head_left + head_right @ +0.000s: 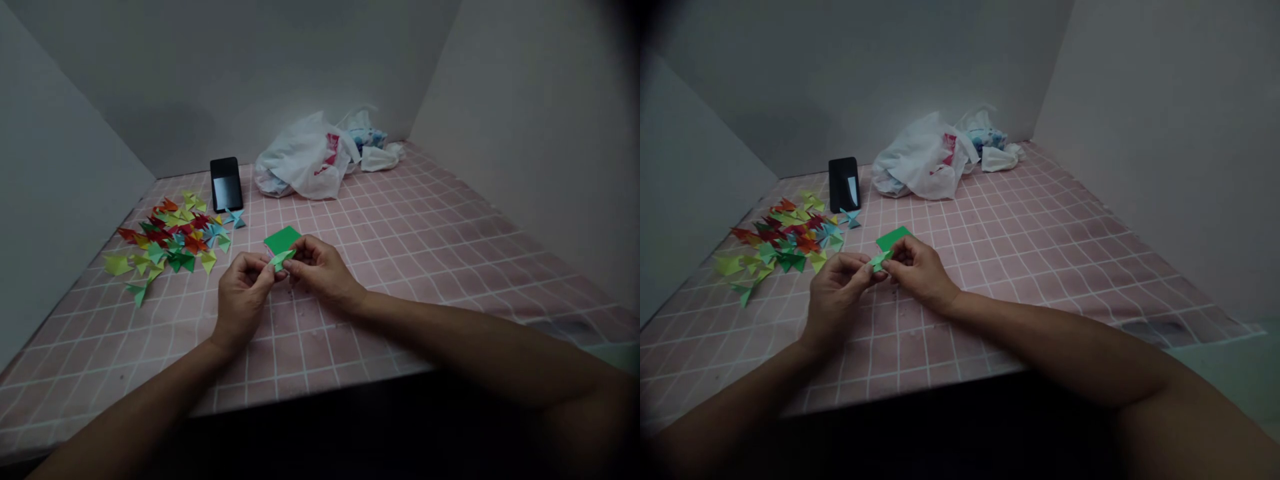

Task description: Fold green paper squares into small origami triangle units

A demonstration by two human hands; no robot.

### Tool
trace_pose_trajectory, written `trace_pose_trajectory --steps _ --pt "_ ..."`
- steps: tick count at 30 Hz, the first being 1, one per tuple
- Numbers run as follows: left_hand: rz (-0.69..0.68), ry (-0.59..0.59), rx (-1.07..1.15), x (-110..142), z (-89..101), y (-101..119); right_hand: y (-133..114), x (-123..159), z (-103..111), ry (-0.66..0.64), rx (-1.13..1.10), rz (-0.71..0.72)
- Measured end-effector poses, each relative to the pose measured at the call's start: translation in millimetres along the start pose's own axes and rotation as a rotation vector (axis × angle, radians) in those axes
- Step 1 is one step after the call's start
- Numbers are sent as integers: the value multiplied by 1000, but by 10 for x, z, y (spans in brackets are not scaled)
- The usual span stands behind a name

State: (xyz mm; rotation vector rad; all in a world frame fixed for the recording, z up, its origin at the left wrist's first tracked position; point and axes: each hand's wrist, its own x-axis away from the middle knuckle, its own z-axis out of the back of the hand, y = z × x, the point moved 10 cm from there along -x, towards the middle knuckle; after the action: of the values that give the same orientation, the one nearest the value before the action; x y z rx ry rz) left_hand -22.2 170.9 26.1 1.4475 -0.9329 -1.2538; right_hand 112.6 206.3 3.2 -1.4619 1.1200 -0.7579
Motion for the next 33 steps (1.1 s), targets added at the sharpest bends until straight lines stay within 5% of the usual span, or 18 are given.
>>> trace_pose_trajectory --steps 7,15,33 --pt "117 -90 -13 29 -68 -133 4 -33 66 41 108 46" --pt "43 -198 -363 -7 -104 -13 -71 -66 147 51 251 60" --pt "201 -158 -40 -38 -65 -214 9 -36 -38 -102 252 45"
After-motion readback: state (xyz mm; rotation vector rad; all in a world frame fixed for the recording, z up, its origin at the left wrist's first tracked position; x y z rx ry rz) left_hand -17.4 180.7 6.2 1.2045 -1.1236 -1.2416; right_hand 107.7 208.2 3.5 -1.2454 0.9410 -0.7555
